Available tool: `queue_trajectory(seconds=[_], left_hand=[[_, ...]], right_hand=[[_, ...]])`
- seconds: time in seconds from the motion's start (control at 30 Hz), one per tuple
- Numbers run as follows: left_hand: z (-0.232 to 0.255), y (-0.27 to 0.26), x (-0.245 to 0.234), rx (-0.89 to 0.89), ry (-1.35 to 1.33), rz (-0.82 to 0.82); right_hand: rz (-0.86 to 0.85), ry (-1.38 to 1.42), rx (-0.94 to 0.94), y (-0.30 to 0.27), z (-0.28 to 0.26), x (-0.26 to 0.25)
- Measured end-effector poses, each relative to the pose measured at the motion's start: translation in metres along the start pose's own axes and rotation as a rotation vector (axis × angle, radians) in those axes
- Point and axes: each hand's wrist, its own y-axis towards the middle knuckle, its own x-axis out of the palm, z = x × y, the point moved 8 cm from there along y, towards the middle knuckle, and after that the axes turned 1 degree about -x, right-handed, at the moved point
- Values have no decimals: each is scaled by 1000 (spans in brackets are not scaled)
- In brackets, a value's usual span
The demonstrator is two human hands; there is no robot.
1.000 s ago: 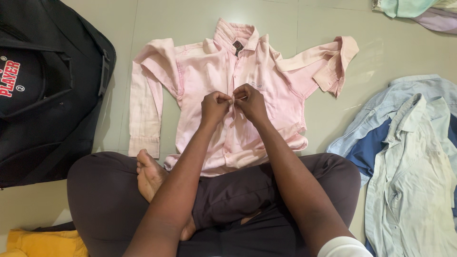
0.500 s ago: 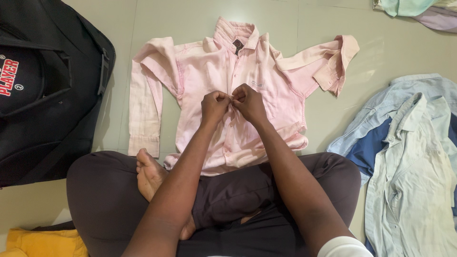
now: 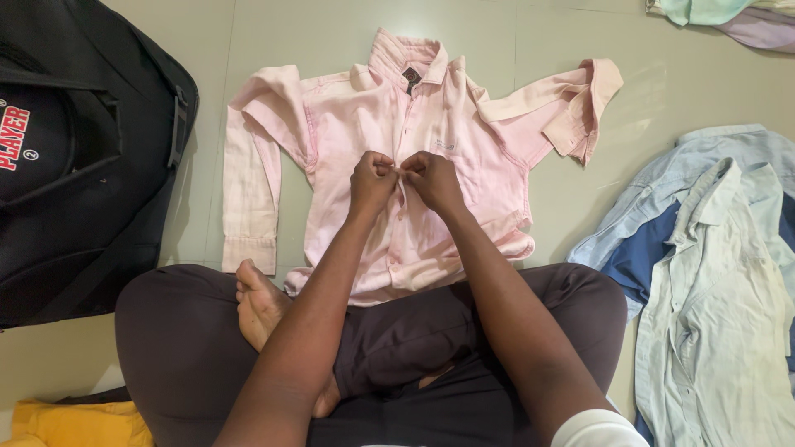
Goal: The person buttons a shirt, spreads it flat on the floor, and folds it into a small rectangle before placing it inside a black bag.
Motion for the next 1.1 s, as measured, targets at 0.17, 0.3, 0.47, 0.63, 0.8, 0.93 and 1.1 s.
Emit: queue_trajectory(seconds=[0.17,0.3,0.47,0.63,0.8,0.93,1.1], left_hand=[[15,-5,-1,112,165,34],[29,-22,1,-16,133,-20],[57,-36,7,163,421,-17],[50,-46,10,319,616,-5],[18,-60,19,324,774,-57],[-5,-60,13,107,879,-142],[52,-86,7,464,983,37]], right_hand=[[-6,165,115,0,15,2],[50,70,-10,0,4,-5],[187,-135,-51,3,3,-32],[188,-460,-52,-5,9,-36],[291,-596,-203,-6,29,-31],[270,-617,-139,3,64,-27],[113,-628,-5,0,71,-27]])
